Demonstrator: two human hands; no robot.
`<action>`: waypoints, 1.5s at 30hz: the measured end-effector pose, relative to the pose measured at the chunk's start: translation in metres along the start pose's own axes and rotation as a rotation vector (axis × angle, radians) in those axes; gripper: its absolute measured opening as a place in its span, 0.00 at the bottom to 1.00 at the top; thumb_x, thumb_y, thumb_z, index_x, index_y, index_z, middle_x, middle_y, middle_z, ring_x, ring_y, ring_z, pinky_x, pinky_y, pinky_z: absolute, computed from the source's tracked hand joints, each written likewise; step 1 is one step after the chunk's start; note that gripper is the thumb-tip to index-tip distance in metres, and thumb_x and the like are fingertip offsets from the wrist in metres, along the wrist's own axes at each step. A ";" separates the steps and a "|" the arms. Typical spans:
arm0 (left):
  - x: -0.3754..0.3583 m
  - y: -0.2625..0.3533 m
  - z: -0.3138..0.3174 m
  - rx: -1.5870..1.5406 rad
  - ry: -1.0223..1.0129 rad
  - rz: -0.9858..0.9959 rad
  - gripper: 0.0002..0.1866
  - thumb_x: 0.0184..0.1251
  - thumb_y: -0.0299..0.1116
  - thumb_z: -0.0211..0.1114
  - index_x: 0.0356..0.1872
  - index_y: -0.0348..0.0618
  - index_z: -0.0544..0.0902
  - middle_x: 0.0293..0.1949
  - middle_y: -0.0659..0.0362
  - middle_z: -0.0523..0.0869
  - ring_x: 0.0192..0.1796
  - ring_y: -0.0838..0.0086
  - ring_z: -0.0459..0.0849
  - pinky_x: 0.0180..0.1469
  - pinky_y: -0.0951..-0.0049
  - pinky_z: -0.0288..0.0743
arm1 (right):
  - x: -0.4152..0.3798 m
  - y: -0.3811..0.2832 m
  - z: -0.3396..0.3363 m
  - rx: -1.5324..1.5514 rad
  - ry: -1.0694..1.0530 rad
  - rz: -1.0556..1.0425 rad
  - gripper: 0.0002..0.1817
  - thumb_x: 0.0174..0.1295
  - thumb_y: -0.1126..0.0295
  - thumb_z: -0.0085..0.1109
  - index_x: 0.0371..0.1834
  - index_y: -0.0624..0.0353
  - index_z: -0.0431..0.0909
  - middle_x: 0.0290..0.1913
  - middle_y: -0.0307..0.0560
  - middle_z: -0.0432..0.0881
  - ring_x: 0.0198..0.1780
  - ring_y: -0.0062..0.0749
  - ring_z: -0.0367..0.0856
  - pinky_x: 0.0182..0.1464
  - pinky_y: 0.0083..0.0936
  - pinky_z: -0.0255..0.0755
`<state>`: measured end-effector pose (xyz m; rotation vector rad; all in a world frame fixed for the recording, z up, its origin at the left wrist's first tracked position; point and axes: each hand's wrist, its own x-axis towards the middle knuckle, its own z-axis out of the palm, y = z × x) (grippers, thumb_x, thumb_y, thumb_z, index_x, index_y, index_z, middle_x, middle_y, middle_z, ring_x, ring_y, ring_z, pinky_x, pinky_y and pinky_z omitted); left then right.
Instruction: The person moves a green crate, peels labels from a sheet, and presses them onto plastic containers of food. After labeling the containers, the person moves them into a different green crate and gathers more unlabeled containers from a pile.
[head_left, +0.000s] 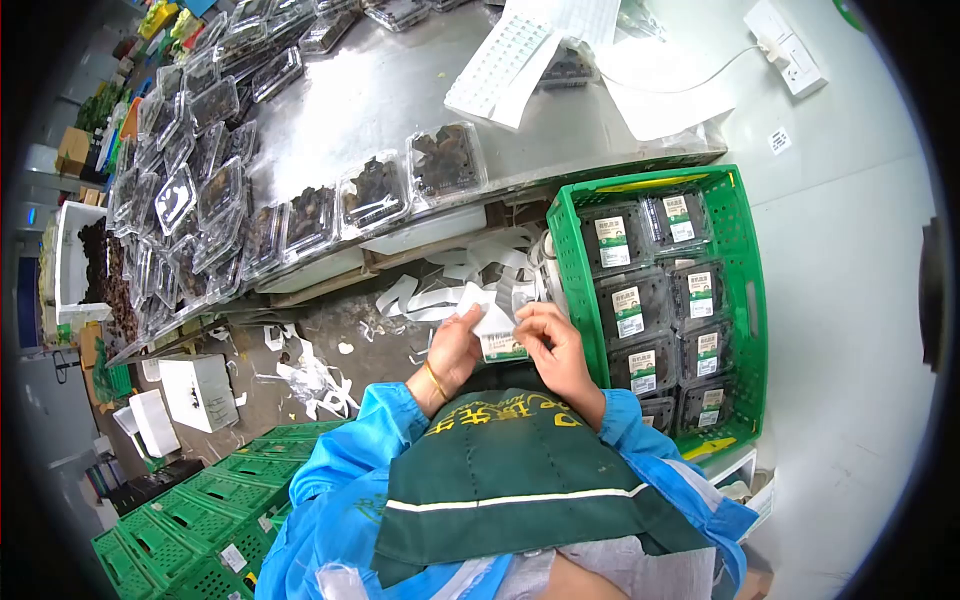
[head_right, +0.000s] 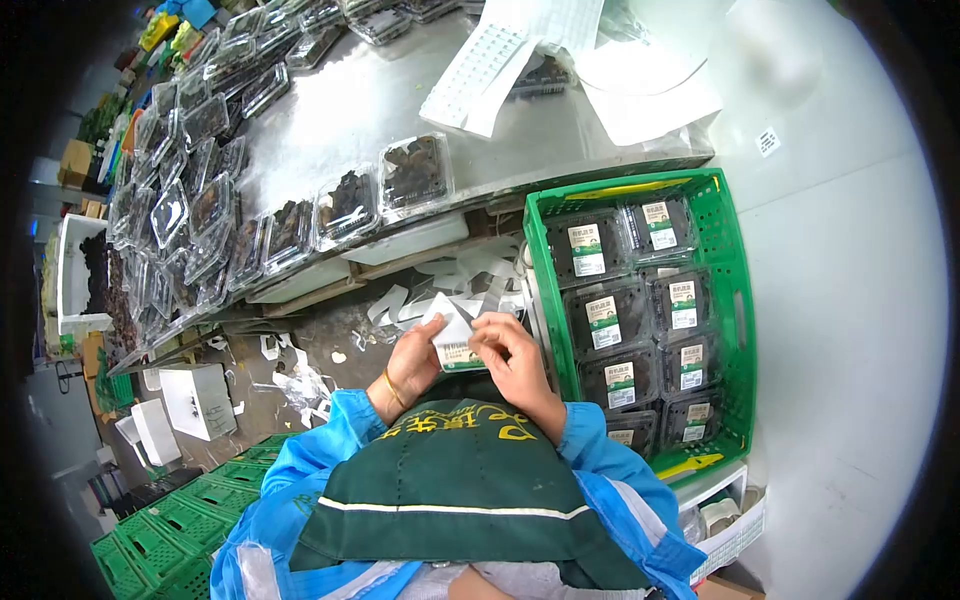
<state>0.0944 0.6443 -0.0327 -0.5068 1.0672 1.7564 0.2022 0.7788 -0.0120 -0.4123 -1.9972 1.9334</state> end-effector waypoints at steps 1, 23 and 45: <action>0.002 0.002 0.000 -0.023 -0.010 0.002 0.22 0.70 0.39 0.56 0.60 0.40 0.67 0.53 0.55 0.78 0.43 0.71 0.82 0.42 0.70 0.78 | 0.006 0.002 -0.002 0.135 0.025 0.072 0.05 0.58 0.81 0.58 0.37 0.64 0.77 0.38 0.41 0.78 0.34 0.18 0.75 0.36 0.17 0.70; 0.193 0.043 0.069 -0.291 0.137 0.135 0.12 0.60 0.37 0.69 0.34 0.38 0.83 0.36 0.59 0.85 0.36 0.76 0.82 0.41 0.74 0.75 | 0.445 0.007 -0.110 -0.841 0.249 -0.127 0.19 0.54 0.66 0.63 0.47 0.64 0.77 0.40 0.55 0.83 0.37 0.40 0.82 0.41 0.33 0.74; 0.135 0.197 0.142 0.421 -0.296 0.763 0.36 0.62 0.25 0.64 0.68 0.36 0.55 0.51 0.51 0.78 0.49 0.73 0.79 0.50 0.76 0.74 | 0.235 -0.069 -0.172 0.115 0.614 -0.144 0.17 0.61 0.82 0.53 0.54 0.69 0.66 0.46 0.50 0.79 0.47 0.25 0.77 0.50 0.19 0.71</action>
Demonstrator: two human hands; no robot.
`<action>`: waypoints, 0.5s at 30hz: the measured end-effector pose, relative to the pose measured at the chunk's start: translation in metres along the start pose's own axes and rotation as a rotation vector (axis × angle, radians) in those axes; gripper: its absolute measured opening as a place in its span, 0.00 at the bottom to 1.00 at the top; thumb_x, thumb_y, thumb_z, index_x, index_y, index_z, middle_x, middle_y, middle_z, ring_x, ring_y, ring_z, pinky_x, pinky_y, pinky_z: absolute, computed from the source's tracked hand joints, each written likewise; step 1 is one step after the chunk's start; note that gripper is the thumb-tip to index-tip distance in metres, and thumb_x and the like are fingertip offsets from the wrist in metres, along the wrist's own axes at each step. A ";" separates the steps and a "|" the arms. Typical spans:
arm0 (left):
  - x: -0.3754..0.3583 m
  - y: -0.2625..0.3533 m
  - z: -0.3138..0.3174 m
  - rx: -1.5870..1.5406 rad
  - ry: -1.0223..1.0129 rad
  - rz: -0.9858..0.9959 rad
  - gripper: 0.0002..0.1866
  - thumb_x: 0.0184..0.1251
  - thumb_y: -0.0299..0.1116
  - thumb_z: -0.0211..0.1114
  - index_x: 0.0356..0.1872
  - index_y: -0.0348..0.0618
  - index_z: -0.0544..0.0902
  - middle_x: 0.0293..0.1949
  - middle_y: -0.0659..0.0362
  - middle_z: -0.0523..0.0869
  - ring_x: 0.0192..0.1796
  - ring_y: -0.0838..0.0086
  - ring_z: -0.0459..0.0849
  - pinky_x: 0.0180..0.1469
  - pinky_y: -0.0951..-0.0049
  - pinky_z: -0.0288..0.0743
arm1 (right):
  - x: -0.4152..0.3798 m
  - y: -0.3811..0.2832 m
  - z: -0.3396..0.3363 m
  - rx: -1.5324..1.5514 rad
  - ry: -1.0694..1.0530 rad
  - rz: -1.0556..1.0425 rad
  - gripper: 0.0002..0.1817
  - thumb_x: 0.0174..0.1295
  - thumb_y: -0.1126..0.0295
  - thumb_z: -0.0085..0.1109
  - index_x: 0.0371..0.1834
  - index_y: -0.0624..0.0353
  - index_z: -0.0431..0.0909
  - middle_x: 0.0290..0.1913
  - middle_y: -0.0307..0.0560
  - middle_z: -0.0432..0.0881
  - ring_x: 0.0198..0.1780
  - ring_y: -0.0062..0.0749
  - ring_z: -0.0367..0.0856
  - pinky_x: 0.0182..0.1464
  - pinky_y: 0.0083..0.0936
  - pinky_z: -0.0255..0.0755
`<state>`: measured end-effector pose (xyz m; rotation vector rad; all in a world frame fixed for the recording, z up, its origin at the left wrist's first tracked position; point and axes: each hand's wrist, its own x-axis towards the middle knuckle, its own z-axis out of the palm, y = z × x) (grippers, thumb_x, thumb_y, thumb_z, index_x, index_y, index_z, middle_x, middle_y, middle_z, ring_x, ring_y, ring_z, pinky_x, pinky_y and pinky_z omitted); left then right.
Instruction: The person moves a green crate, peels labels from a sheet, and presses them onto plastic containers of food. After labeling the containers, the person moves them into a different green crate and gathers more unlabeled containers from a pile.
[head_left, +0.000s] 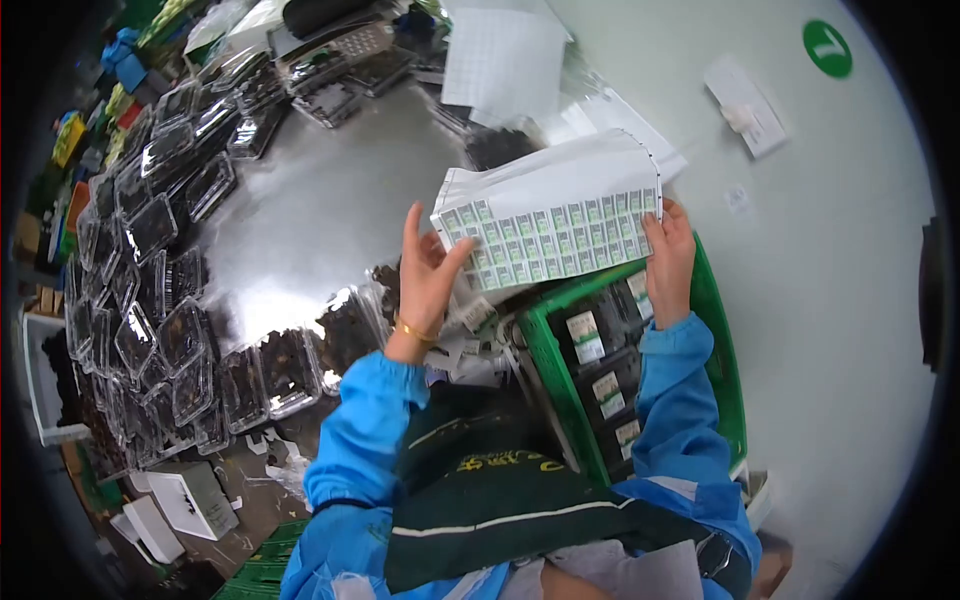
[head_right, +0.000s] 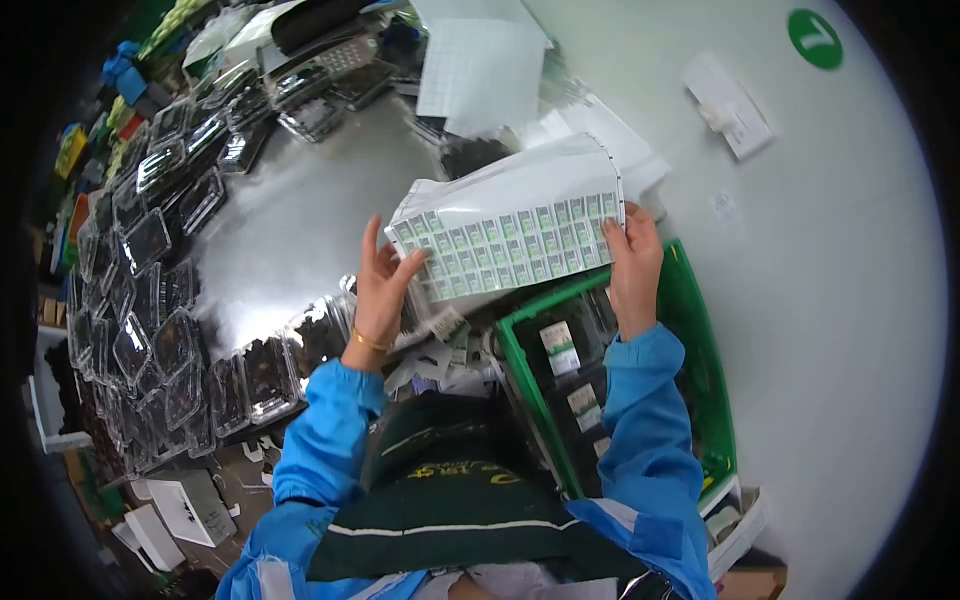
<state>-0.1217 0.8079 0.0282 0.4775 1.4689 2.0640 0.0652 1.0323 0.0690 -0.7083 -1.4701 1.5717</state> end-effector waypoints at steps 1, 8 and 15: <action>-0.002 0.000 0.009 0.007 -0.014 -0.013 0.36 0.62 0.25 0.64 0.68 0.36 0.55 0.51 0.51 0.78 0.49 0.73 0.79 0.50 0.76 0.74 | -0.016 -0.001 -0.013 -0.031 0.026 0.010 0.17 0.61 0.81 0.53 0.54 0.69 0.66 0.46 0.49 0.79 0.47 0.24 0.77 0.50 0.19 0.70; -0.038 0.000 0.051 0.036 -0.126 -0.016 0.15 0.60 0.20 0.64 0.50 0.35 0.79 0.41 0.59 0.84 0.42 0.80 0.81 0.46 0.80 0.75 | -0.071 -0.049 -0.006 -0.805 -0.066 -0.496 0.20 0.51 0.74 0.65 0.49 0.62 0.76 0.48 0.51 0.78 0.53 0.46 0.73 0.58 0.34 0.64; -0.068 0.021 0.071 0.030 -0.152 -0.047 0.11 0.62 0.23 0.64 0.46 0.34 0.81 0.38 0.60 0.86 0.39 0.83 0.81 0.42 0.83 0.75 | -0.069 -0.047 0.041 -0.733 -0.425 -0.711 0.10 0.49 0.74 0.66 0.37 0.59 0.81 0.35 0.43 0.80 0.39 0.38 0.76 0.42 0.30 0.70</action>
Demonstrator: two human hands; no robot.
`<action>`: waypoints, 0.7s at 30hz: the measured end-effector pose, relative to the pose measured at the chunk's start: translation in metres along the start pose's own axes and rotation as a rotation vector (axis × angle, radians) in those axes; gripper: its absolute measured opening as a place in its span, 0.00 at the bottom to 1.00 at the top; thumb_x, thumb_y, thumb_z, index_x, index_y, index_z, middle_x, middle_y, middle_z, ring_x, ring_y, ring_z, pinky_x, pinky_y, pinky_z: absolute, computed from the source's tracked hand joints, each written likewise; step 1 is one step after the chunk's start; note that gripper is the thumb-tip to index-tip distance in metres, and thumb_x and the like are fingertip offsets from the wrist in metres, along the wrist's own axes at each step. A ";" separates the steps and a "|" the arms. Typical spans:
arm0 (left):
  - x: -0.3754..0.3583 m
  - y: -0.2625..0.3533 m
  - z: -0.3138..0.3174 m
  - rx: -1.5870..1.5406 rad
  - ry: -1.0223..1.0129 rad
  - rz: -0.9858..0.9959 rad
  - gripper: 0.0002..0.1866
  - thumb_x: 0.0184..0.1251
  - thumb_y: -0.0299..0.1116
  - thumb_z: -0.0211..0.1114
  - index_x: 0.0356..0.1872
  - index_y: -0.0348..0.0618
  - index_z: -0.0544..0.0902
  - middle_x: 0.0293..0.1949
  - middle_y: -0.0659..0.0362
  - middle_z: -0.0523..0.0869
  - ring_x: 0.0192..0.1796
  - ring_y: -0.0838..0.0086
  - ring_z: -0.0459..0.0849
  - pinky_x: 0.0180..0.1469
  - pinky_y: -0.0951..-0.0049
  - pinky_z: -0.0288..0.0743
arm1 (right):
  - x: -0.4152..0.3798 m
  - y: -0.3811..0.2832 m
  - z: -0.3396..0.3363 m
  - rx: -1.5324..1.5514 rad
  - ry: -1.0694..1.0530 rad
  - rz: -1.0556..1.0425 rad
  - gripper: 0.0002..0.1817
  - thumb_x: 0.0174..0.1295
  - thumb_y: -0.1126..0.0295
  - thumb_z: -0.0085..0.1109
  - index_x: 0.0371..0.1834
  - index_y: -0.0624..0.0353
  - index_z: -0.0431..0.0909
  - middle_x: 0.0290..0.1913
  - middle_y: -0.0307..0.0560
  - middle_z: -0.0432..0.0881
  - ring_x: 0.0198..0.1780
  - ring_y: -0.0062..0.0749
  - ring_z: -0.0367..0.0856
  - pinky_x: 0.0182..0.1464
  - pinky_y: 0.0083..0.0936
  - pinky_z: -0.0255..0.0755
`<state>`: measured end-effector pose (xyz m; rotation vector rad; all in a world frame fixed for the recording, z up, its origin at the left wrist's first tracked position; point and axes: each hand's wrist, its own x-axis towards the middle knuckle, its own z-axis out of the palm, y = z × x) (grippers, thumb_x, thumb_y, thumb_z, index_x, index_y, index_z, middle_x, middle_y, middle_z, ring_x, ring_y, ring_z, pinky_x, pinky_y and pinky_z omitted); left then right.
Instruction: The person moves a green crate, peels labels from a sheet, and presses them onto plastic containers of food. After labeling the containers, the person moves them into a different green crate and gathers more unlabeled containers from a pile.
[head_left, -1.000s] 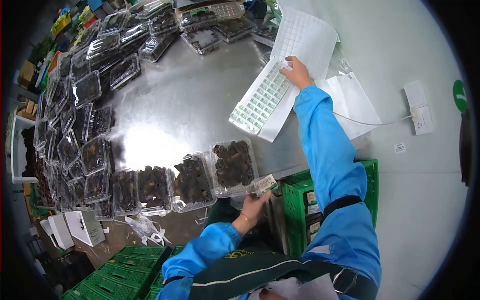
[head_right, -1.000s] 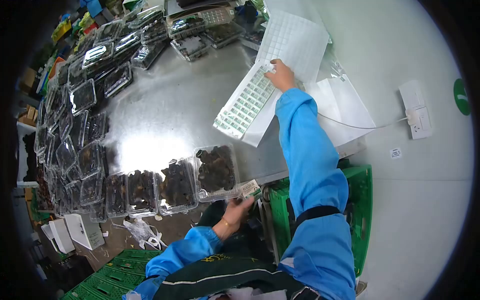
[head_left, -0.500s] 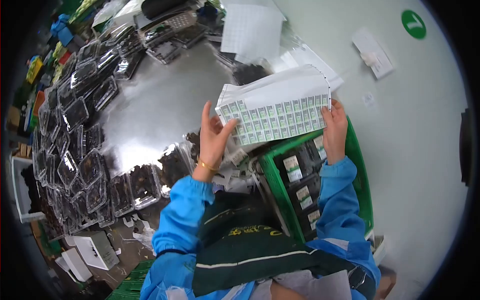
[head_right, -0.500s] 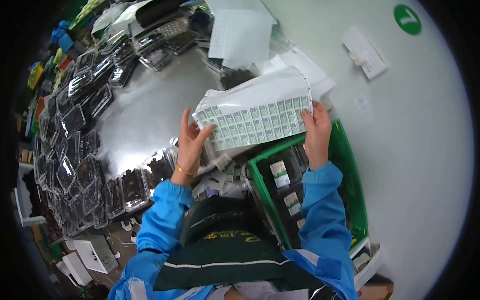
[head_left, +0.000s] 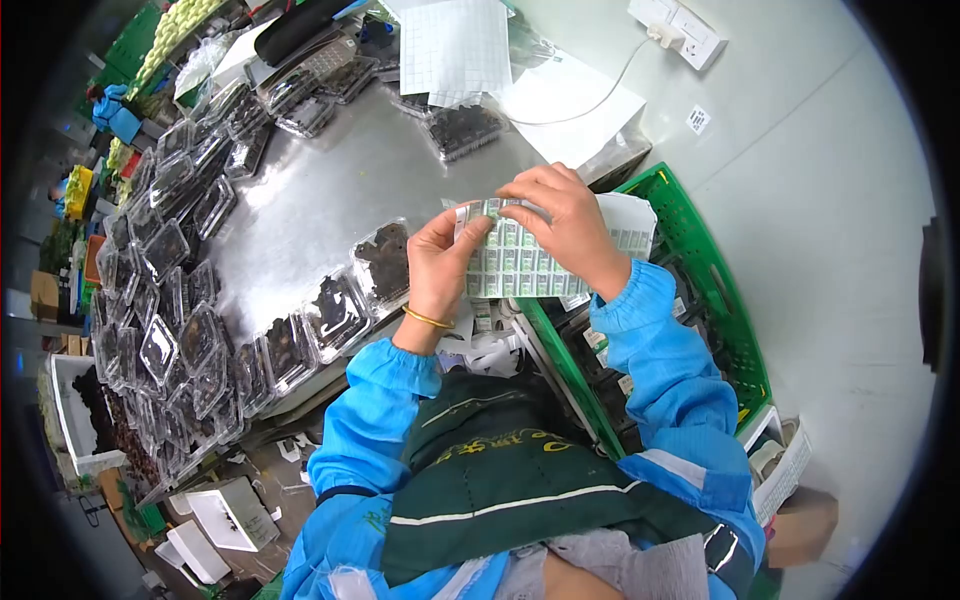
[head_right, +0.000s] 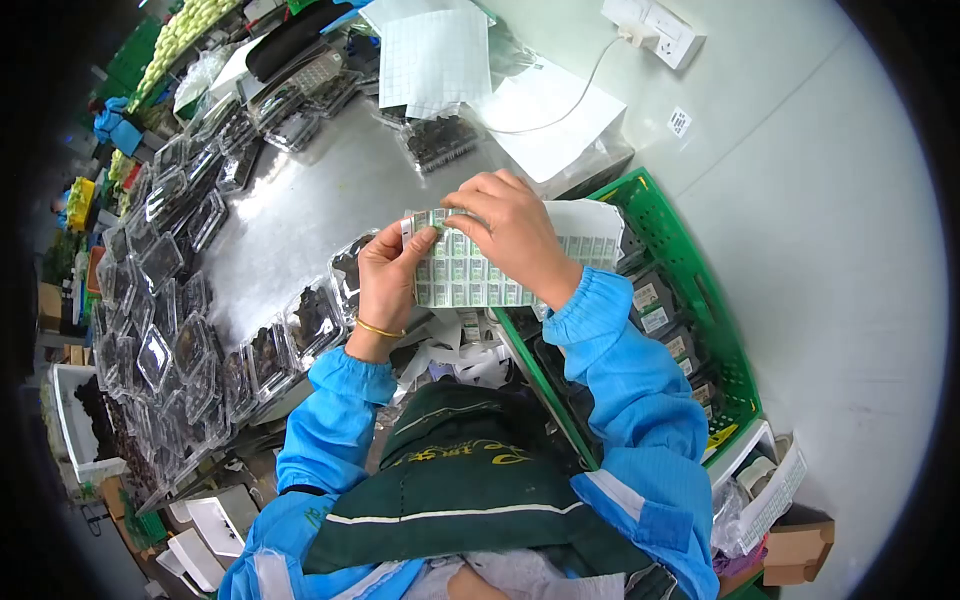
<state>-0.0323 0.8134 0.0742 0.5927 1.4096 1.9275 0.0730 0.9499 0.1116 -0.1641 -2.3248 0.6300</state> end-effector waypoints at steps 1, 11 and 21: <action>-0.002 0.001 0.001 -0.023 -0.003 -0.009 0.11 0.63 0.24 0.63 0.46 0.34 0.82 0.38 0.61 0.86 0.38 0.84 0.81 0.41 0.83 0.75 | 0.000 -0.002 0.000 0.005 -0.001 -0.005 0.10 0.49 0.74 0.66 0.37 0.59 0.81 0.35 0.43 0.80 0.39 0.38 0.76 0.42 0.30 0.70; -0.004 -0.006 -0.006 -0.175 0.023 -0.125 0.13 0.70 0.34 0.57 0.44 0.34 0.82 0.35 0.63 0.85 0.34 0.86 0.78 0.36 0.83 0.72 | -0.012 -0.006 0.003 0.203 0.010 0.094 0.09 0.51 0.77 0.63 0.36 0.61 0.77 0.34 0.42 0.78 0.38 0.35 0.77 0.41 0.29 0.71; -0.002 -0.022 0.009 -0.154 -0.006 -0.147 0.15 0.72 0.37 0.54 0.39 0.34 0.81 0.34 0.62 0.83 0.35 0.82 0.78 0.37 0.81 0.72 | -0.016 -0.004 0.032 0.071 0.117 -0.082 0.23 0.53 0.83 0.58 0.54 0.56 0.75 0.49 0.48 0.75 0.49 0.41 0.78 0.48 0.31 0.75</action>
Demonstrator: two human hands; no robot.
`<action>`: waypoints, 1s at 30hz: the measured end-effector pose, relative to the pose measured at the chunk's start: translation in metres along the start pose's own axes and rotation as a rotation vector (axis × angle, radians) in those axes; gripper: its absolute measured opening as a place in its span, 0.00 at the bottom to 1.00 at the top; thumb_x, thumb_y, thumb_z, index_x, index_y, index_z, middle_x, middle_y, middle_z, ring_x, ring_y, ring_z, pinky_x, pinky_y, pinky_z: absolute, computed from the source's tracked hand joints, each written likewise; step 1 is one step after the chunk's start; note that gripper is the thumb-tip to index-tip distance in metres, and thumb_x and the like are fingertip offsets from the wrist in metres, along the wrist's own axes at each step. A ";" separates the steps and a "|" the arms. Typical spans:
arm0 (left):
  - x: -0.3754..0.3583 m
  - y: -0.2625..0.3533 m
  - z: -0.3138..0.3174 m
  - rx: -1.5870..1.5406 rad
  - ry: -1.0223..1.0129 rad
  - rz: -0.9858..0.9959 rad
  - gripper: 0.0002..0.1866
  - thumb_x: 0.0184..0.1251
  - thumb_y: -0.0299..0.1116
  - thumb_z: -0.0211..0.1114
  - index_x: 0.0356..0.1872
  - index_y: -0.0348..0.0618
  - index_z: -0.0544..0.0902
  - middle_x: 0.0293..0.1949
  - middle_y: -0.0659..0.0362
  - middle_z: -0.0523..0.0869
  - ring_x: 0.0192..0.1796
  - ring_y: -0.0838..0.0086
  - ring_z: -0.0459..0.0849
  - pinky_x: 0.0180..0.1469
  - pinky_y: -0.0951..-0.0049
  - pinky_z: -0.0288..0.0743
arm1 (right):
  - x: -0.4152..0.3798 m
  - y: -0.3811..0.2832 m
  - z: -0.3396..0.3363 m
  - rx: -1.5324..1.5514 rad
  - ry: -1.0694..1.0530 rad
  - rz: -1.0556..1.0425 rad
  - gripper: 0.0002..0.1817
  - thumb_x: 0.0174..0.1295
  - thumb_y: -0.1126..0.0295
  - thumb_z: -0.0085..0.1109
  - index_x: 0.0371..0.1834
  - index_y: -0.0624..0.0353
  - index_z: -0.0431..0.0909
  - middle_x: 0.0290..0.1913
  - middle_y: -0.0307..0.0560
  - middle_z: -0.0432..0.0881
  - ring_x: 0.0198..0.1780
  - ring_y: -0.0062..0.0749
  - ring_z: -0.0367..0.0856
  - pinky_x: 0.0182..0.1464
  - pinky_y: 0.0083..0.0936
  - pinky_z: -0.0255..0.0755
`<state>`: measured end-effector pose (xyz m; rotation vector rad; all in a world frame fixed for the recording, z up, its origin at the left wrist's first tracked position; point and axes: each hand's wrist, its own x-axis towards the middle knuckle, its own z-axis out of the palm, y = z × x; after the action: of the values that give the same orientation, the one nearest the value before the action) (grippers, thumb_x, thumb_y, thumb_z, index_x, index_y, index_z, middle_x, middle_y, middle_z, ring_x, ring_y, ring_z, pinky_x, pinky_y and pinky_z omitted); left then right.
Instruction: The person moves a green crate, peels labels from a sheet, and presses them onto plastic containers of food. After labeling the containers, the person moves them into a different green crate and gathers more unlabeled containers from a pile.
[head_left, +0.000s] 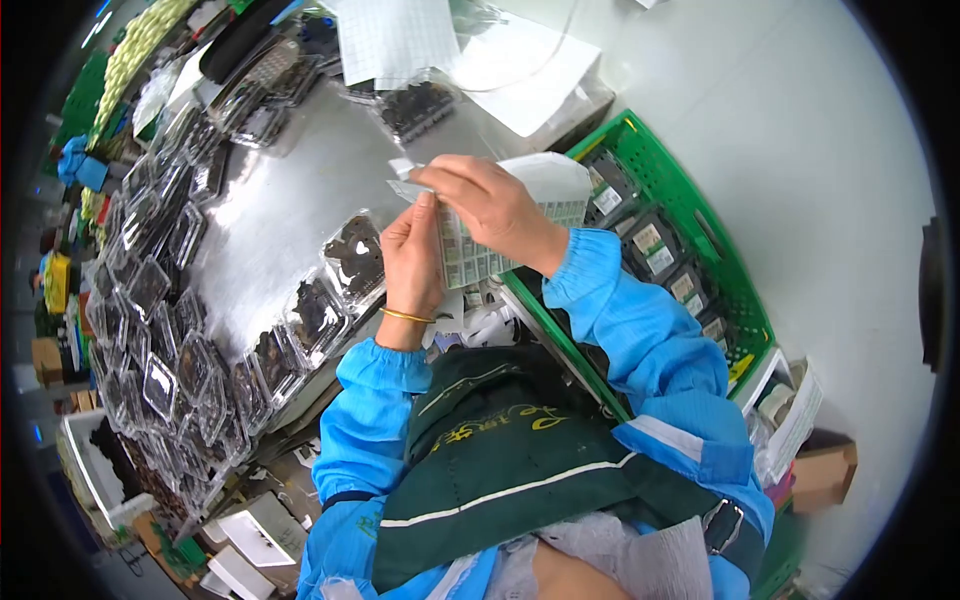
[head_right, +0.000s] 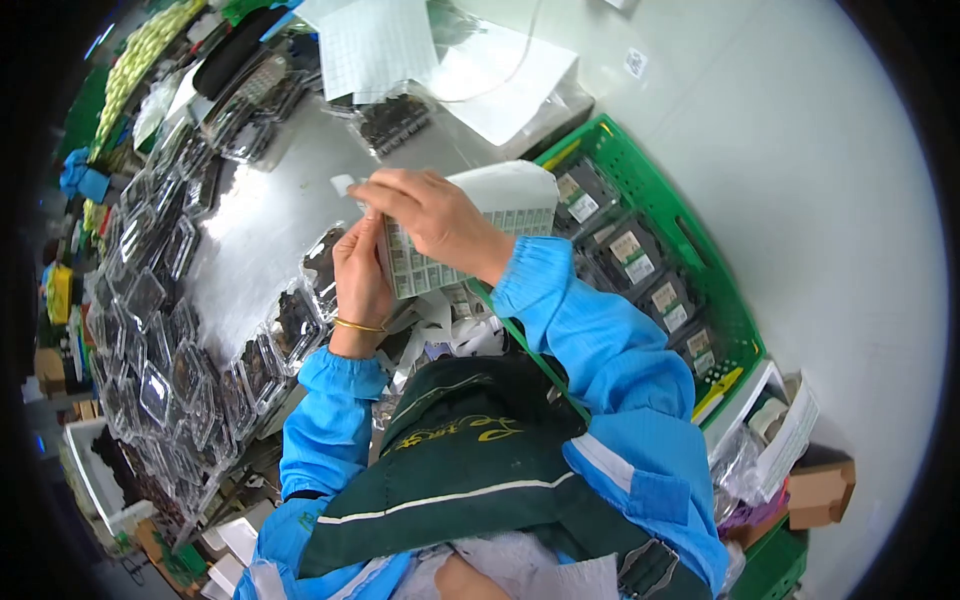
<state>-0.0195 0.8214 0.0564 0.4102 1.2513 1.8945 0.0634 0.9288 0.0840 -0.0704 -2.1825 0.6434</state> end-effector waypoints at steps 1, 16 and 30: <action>0.003 -0.004 0.001 -0.005 0.049 0.025 0.15 0.71 0.38 0.55 0.39 0.35 0.82 0.32 0.64 0.82 0.33 0.84 0.75 0.35 0.82 0.69 | -0.005 0.002 0.001 0.009 0.025 -0.027 0.22 0.53 0.83 0.58 0.52 0.56 0.75 0.48 0.48 0.76 0.49 0.41 0.77 0.48 0.31 0.75; 0.026 -0.015 -0.091 0.082 0.331 0.134 0.13 0.70 0.37 0.58 0.40 0.36 0.81 0.36 0.62 0.83 0.37 0.80 0.79 0.40 0.80 0.74 | -0.197 0.113 -0.024 0.043 0.206 0.897 0.29 0.50 0.85 0.59 0.58 0.58 0.66 0.47 0.47 0.74 0.38 0.30 0.79 0.39 0.25 0.74; 0.015 -0.027 -0.083 0.493 0.323 0.422 0.11 0.67 0.23 0.57 0.49 0.37 0.75 0.39 0.60 0.81 0.41 0.81 0.77 0.45 0.82 0.69 | -0.198 0.232 -0.095 -0.295 0.450 1.003 0.17 0.53 0.77 0.61 0.48 0.56 0.73 0.31 0.45 0.80 0.32 0.39 0.81 0.35 0.33 0.73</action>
<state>-0.0704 0.7872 -0.0072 0.6876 1.9885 2.0375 0.2239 1.1175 -0.1180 -1.3833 -1.6764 0.7231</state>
